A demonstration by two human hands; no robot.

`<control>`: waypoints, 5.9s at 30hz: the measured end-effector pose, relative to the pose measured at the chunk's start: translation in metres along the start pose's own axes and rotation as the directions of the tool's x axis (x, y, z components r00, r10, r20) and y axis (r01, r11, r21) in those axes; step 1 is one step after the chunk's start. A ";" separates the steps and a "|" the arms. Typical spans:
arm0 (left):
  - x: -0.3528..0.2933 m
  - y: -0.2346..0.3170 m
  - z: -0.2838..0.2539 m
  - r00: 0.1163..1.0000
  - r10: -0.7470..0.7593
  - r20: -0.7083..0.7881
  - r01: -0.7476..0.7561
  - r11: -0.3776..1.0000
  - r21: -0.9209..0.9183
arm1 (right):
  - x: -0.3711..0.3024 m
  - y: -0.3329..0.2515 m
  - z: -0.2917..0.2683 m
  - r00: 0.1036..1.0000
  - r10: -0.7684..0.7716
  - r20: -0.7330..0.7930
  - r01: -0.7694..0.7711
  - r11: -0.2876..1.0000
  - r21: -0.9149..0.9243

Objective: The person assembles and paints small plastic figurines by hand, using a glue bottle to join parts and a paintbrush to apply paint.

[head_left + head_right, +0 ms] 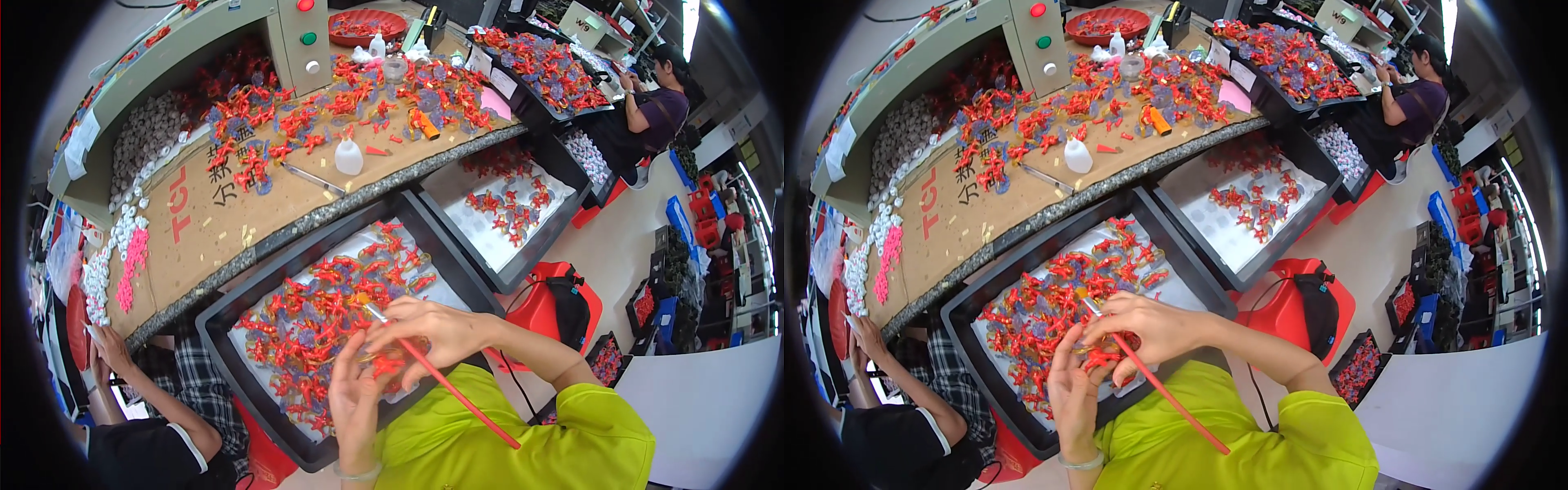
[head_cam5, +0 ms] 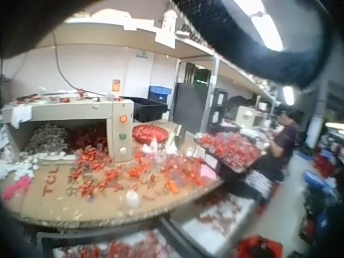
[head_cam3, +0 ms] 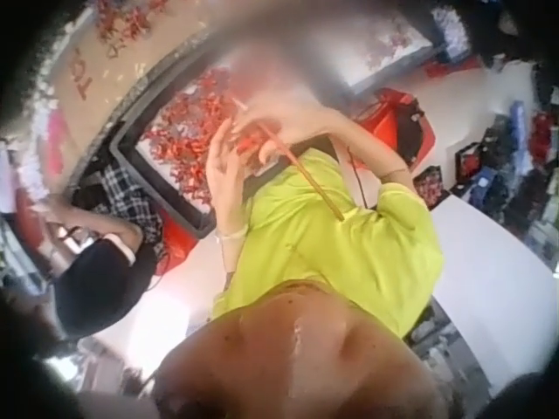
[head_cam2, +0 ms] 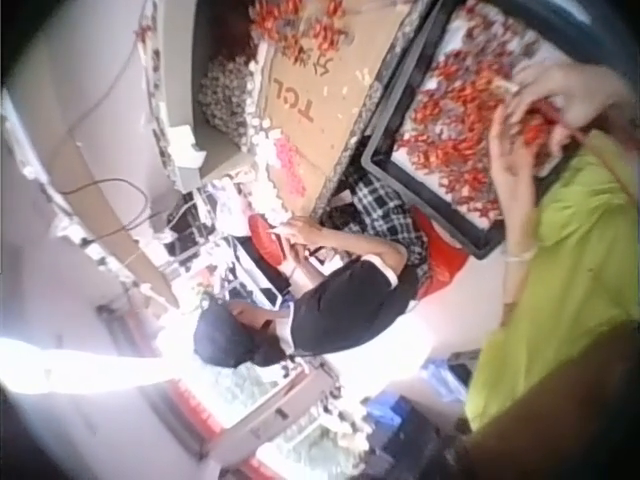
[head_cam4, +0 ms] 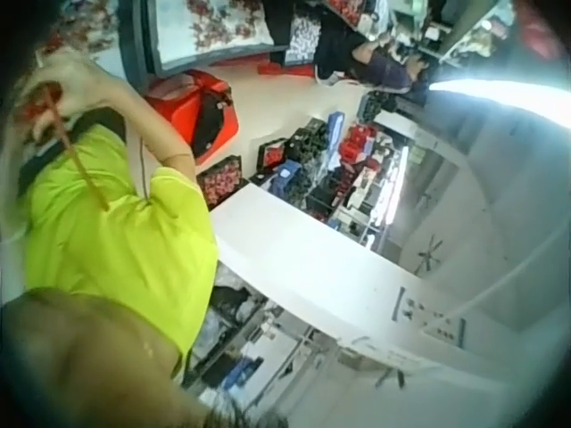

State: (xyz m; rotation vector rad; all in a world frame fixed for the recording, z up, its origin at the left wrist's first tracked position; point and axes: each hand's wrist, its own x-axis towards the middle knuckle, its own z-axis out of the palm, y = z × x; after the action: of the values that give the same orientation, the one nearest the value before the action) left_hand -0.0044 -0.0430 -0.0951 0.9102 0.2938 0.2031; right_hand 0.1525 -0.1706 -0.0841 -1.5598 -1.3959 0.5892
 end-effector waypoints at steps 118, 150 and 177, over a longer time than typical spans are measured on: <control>-0.024 -0.017 -0.034 0.925 0.190 -0.329 0.035 0.820 0.572 | 0.028 0.012 0.060 0.941 0.244 -0.235 -0.183 0.949 0.256; -0.023 -0.011 -0.035 0.987 -0.157 -0.040 0.136 0.937 -0.322 | 0.033 0.024 0.052 0.954 0.300 0.020 -0.160 0.449 0.879; -0.019 -0.014 -0.041 0.950 0.156 -0.269 -0.143 0.987 0.070 | 0.028 -0.011 0.033 0.972 0.141 -0.189 -0.078 0.949 0.307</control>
State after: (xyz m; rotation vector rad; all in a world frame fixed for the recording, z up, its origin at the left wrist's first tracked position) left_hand -0.0348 -0.0269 -0.1269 0.9547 0.4882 0.4659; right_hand 0.1262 -0.1345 -0.0833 -1.4155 -1.0154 0.6500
